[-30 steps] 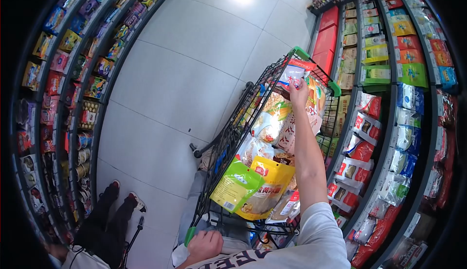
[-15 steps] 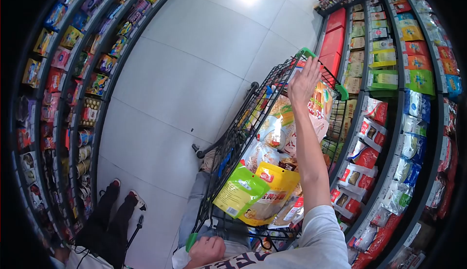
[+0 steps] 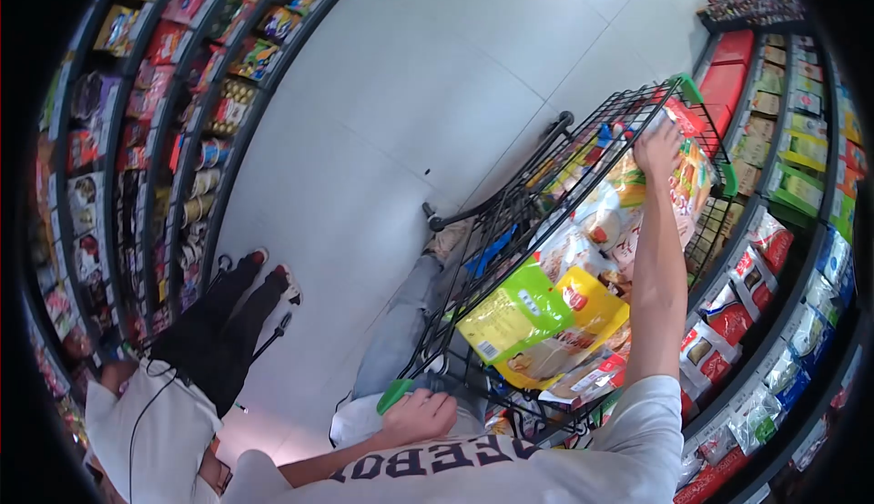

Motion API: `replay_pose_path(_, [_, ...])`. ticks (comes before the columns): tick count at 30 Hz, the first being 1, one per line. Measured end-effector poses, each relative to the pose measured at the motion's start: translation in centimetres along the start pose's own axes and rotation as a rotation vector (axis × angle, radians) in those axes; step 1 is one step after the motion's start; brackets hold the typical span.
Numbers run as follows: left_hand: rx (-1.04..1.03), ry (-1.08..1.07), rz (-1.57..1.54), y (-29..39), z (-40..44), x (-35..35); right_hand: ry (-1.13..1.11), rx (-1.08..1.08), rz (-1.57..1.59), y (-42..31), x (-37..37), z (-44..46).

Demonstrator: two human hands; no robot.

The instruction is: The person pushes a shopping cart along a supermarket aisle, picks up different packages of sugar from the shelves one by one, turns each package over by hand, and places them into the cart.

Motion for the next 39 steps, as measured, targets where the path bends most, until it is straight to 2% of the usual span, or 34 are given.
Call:
replay_pose_path(1, [0.000,-0.018,-0.005,0.1,0.0,0.1,-0.082,-0.076,0.058,0.8,-0.9,-0.9])
replay_pose_path(4, [-0.002,0.010,-0.020,0.1,-0.1,0.1,-0.026,-0.104,0.191,1.1,0.8,-0.4])
replay_pose_path(5, [-0.005,0.005,-0.026,0.3,-0.2,0.1,0.094,-0.068,0.262,1.0,2.8,-1.2])
replay_pose_path(9, [-0.007,0.021,-0.083,0.6,-1.0,-0.4,0.301,0.164,0.416,1.8,6.0,-3.5])
replay_pose_path(10, [-0.011,0.020,-0.081,0.9,-1.1,-0.5,0.337,0.218,0.502,0.5,8.2,-5.8])
replay_pose_path(12, [-0.017,0.023,-0.074,1.4,-1.3,-0.4,0.332,0.296,0.369,-1.2,10.7,-10.3])
replay_pose_path(14, [-0.014,-0.085,-0.049,1.7,-1.9,-0.8,0.345,0.377,0.407,-3.5,14.3,-15.7])
replay_pose_path(15, [-0.015,-0.138,-0.031,1.8,-2.2,-0.9,0.238,0.337,0.519,-4.4,16.0,-18.6])
replay_pose_path(17, [-0.003,-0.102,-0.065,2.2,-2.3,-0.8,0.099,0.299,0.701,-6.0,20.3,-25.1])
replay_pose_path(20, [0.035,-0.145,-0.122,2.4,-2.5,-0.3,0.081,0.287,0.835,-6.4,26.5,-35.0])
replay_pose_path(21, [0.038,-0.183,-0.137,2.5,-2.7,-0.1,0.115,0.277,0.793,-5.7,27.9,-38.3])
replay_pose_path(22, [0.013,-0.176,-0.103,2.7,-2.7,0.2,0.161,0.251,0.747,-4.6,29.1,-41.6])
replay_pose_path(26, [-0.196,-0.152,-0.078,4.8,-2.2,0.1,0.334,-0.205,0.859,3.1,29.2,-54.2])
replay_pose_path(27, [-0.230,-0.146,-0.081,5.0,-2.3,-0.2,0.367,-0.321,0.884,4.8,28.3,-57.2])
replay_pose_path(30, [-0.274,-0.174,-0.079,5.1,-2.0,-1.6,0.393,-0.539,0.669,8.3,22.9,-64.8])
replay_pose_path(31, [-0.299,-0.177,-0.049,4.7,-1.8,-2.2,0.431,-0.468,0.511,8.0,22.9,-65.5])
replay_pose_path(32, [-0.321,-0.180,-0.019,4.5,-1.7,-2.7,0.332,-0.551,0.664,7.9,23.1,-65.0])
replay_pose_path(33, [-0.328,-0.135,-0.055,4.6,-1.3,-2.6,0.278,-0.529,0.625,7.4,23.7,-64.7])
replay_pose_path(35, [-0.323,-0.183,-0.036,3.8,-0.2,-3.9,0.114,-0.520,0.538,7.4,22.3,-64.9])
replay_pose_path(37, [-0.387,-0.145,0.066,4.0,0.4,-5.0,0.155,-0.548,0.616,7.6,21.7,-65.3])
replay_pose_path(39, [-0.407,-0.212,0.184,3.7,1.1,-6.3,0.205,-0.561,0.640,7.6,21.5,-65.7])
Point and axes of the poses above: each hand's wrist, its own z-axis towards the middle knuckle, its own x-axis out of the back of the hand, y = z × x, the point moved 6 cm from there along z, towards the middle knuckle, and after that the axes turned 5 degrees about x, right-handed, at the moved point
